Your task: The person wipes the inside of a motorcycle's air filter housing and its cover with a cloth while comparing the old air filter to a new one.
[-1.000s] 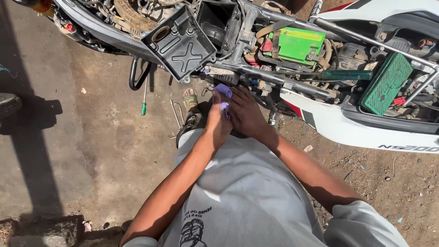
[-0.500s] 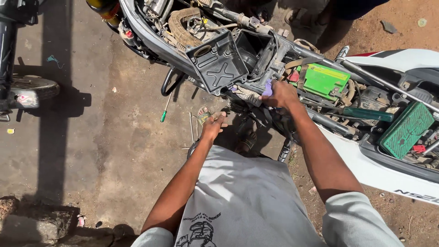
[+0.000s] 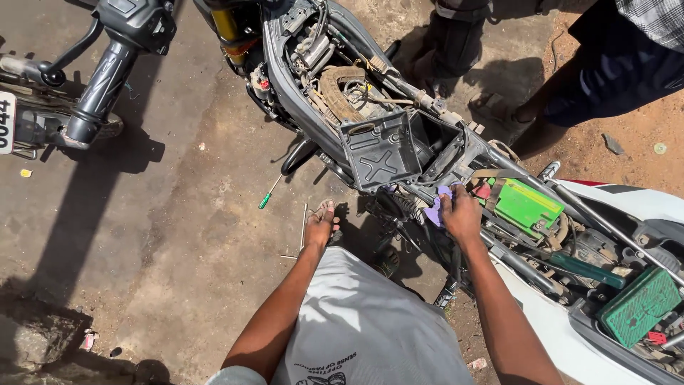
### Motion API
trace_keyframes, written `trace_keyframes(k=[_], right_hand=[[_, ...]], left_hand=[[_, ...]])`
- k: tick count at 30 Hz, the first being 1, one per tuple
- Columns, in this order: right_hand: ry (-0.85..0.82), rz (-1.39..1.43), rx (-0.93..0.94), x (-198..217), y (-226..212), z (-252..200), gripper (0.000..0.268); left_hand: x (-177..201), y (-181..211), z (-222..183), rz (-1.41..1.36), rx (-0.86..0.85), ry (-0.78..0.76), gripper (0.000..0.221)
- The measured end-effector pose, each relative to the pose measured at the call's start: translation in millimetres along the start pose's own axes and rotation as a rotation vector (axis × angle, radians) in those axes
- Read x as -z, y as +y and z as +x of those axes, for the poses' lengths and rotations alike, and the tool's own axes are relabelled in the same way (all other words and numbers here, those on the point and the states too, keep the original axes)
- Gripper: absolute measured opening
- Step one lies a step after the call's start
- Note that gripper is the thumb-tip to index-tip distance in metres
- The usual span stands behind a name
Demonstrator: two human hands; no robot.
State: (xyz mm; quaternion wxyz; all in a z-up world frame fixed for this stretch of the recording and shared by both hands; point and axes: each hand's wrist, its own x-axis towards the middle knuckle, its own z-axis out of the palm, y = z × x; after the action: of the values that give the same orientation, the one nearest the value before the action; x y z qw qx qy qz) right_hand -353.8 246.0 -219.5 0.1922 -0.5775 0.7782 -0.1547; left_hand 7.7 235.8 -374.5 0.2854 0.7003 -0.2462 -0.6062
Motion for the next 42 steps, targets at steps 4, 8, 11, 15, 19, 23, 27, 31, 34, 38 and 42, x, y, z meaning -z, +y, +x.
trace_keyframes(k=[4, 8, 11, 15, 19, 23, 27, 31, 34, 38, 42], right_hand=[[0.15, 0.095, -0.087, -11, -12, 11, 0.031], [0.603, 0.058, -0.227, -47, -1, 24, 0.054], [0.73, -0.079, -0.225, -54, 2, 29, 0.057], [0.204, 0.093, -0.424, 0, -26, 18, 0.045], [0.053, 0.225, -0.471, -1, -13, 25, 0.041], [0.147, 0.276, -0.438, -5, -24, 11, 0.036], [0.382, 0.091, -0.242, -29, -17, -9, 0.035], [0.549, 0.308, -0.185, -29, -27, -17, 0.028], [0.676, 0.895, -0.312, -16, -51, -3, 0.025], [1.011, 1.037, -0.286, -10, -64, 49, 0.015], [0.883, 0.776, -0.366, 9, -117, 139, 0.027]], left_hand=[[-8, 63, -24, -0.01, -0.173, -0.044, 0.035], [3, 133, -43, -0.032, -0.308, -0.125, 0.031], [18, 203, -52, -0.136, -0.452, -0.092, 0.028], [47, 309, -62, -0.064, -0.865, -0.114, 0.027], [76, 431, -106, 0.1, -1.11, -0.084, 0.026], [88, 509, -120, 0.354, -1.398, -0.11, 0.024], [78, 542, -95, 0.876, -1.535, -0.225, 0.04], [59, 521, -57, 1.29, -1.401, -0.523, 0.056], [48, 504, -39, 1.635, -1.23, -0.738, 0.062], [45, 505, -51, 1.76, -1.108, -0.914, 0.059], [50, 500, -61, 1.279, -1.48, -0.995, 0.065]])
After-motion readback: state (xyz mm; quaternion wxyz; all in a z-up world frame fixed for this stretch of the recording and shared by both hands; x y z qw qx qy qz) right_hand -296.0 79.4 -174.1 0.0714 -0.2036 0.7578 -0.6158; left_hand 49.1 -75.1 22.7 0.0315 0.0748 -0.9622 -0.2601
